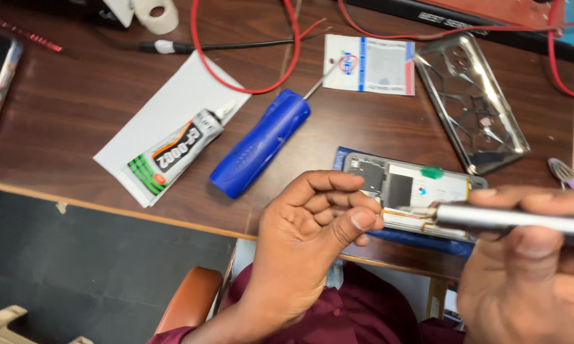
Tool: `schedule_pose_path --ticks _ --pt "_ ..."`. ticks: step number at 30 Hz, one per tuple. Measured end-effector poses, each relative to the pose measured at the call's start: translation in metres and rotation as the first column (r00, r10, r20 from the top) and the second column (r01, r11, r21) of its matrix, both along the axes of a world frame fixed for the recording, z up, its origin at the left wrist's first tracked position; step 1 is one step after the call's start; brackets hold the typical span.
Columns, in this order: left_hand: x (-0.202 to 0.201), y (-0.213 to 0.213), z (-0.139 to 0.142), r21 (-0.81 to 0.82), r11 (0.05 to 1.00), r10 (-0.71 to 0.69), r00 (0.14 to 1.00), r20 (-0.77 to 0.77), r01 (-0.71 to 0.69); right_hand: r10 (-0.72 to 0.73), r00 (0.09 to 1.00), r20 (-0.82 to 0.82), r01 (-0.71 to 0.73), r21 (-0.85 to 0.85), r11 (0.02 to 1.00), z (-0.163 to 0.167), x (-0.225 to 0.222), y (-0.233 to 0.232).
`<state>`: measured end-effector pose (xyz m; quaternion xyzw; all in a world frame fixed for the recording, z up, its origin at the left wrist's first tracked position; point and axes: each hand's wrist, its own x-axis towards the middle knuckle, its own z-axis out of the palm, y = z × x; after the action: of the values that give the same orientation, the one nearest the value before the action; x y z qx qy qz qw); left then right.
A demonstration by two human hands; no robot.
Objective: The person uses a cordless electric screwdriver to remove and re-tighten screws on the internal frame of a disassembled smartphone lying on a repair bench, steadying the phone with the other hand. Near the end, the person picks up a tube of adhesive and applies glue along the edge of the phone body.
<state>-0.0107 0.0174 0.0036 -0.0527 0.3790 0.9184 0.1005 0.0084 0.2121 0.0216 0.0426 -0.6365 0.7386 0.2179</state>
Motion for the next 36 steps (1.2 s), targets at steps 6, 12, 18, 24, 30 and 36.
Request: schedule_pose_path --ticks 6,12,18,24,30,36 --pt "0.003 0.014 0.002 0.123 0.986 -0.130 0.984 0.124 0.115 -0.124 0.991 -0.054 0.136 0.359 0.924 0.000 0.027 0.006" --pt "0.009 0.026 0.005 0.159 0.973 -0.187 0.973 0.133 0.165 -0.105 0.991 -0.083 0.126 0.318 0.940 0.005 0.029 0.003" --pt "0.012 0.033 0.004 0.141 0.975 -0.187 0.976 0.113 0.171 -0.098 0.990 -0.098 0.123 0.294 0.948 0.006 0.028 0.008" --pt "0.014 0.035 0.005 0.132 0.975 -0.193 0.977 0.091 0.181 -0.085 0.992 -0.096 0.110 0.301 0.947 0.006 0.030 0.015" --pt "0.014 0.036 0.004 0.095 0.978 -0.192 0.978 0.075 0.185 -0.084 0.990 -0.109 0.113 0.298 0.948 0.006 0.028 0.014" --pt "0.017 0.036 0.002 0.023 0.992 -0.127 0.991 0.032 0.127 -0.096 0.992 -0.076 0.117 0.367 0.923 0.010 0.032 0.013"
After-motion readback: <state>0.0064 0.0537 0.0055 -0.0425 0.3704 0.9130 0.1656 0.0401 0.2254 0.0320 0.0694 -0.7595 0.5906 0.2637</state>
